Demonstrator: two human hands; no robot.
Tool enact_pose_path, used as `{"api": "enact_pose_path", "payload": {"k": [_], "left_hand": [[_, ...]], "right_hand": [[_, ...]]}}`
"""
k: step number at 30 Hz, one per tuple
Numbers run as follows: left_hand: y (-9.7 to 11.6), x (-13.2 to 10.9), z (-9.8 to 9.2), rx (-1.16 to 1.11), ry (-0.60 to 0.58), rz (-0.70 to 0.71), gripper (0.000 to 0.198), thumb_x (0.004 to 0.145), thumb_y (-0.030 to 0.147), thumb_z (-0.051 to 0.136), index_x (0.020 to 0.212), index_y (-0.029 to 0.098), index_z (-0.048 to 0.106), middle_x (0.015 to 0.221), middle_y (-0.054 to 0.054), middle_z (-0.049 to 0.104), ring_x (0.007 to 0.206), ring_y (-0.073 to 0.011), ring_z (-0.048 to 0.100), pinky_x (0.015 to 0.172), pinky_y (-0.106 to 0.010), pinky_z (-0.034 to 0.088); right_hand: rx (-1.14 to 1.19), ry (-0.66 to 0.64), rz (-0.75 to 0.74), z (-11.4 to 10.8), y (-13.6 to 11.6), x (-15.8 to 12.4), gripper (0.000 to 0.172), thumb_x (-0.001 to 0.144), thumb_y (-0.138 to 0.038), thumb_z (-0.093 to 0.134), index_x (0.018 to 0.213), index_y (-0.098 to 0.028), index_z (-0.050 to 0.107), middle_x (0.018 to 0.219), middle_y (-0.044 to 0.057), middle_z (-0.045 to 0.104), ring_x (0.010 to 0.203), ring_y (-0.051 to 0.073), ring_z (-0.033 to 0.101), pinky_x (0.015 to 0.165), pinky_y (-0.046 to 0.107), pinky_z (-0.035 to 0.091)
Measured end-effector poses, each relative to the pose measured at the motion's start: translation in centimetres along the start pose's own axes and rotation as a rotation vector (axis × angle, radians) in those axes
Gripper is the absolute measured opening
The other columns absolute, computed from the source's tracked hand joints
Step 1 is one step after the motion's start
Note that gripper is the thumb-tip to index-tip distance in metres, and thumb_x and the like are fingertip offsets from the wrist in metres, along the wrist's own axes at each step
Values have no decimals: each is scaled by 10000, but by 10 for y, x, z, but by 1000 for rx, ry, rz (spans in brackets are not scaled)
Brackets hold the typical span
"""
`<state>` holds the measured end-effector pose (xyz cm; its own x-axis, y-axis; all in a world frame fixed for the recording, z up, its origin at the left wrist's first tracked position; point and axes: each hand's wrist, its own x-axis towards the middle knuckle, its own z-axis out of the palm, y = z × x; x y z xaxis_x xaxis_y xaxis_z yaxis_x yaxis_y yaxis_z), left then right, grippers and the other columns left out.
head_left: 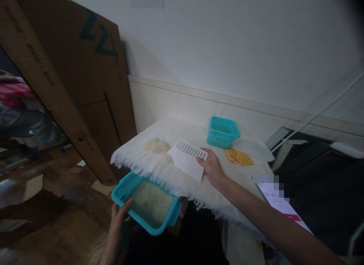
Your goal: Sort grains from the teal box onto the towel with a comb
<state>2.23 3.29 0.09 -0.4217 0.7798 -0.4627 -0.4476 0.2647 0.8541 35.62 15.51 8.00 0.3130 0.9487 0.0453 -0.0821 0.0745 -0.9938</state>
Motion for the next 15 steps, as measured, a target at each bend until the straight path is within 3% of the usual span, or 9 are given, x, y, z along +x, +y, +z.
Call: {"api": "enact_pose_path", "payload": {"k": [5,9,12,15], "left_hand": [[-4,5,-4,8,19,-34,566,796,440,945,1290,288,715,782,14,705,646,-252,752,629,-379,646],[-6,8,-8,8,14,-49,663,766,482,960,1345,289,700,822,-9,723,688,-281,776,633,-388,640],[-5,9,-12,13,21,-61,719,754,481,973,1376,279,673,855,-20,727,686,-272,767,620,-372,622],[-3,8,-14,18,31,-75,691,774,498,961,1363,311,653,888,-15,725,726,-278,784,630,-376,634]], "right_hand": [[11,-121,22,12,-6,-45,601,674,-399,955,1207,-277,706,941,13,809,874,278,787,752,384,651],[-7,-237,20,18,-9,-73,579,773,-431,941,1280,-276,708,929,9,823,751,244,770,656,341,625],[5,-229,-3,18,-14,-61,624,760,-433,950,1310,-269,704,922,8,830,738,245,772,637,335,618],[41,-42,-103,13,-18,-19,681,662,-417,961,1273,-265,702,1003,25,844,886,276,804,745,369,650]]}}
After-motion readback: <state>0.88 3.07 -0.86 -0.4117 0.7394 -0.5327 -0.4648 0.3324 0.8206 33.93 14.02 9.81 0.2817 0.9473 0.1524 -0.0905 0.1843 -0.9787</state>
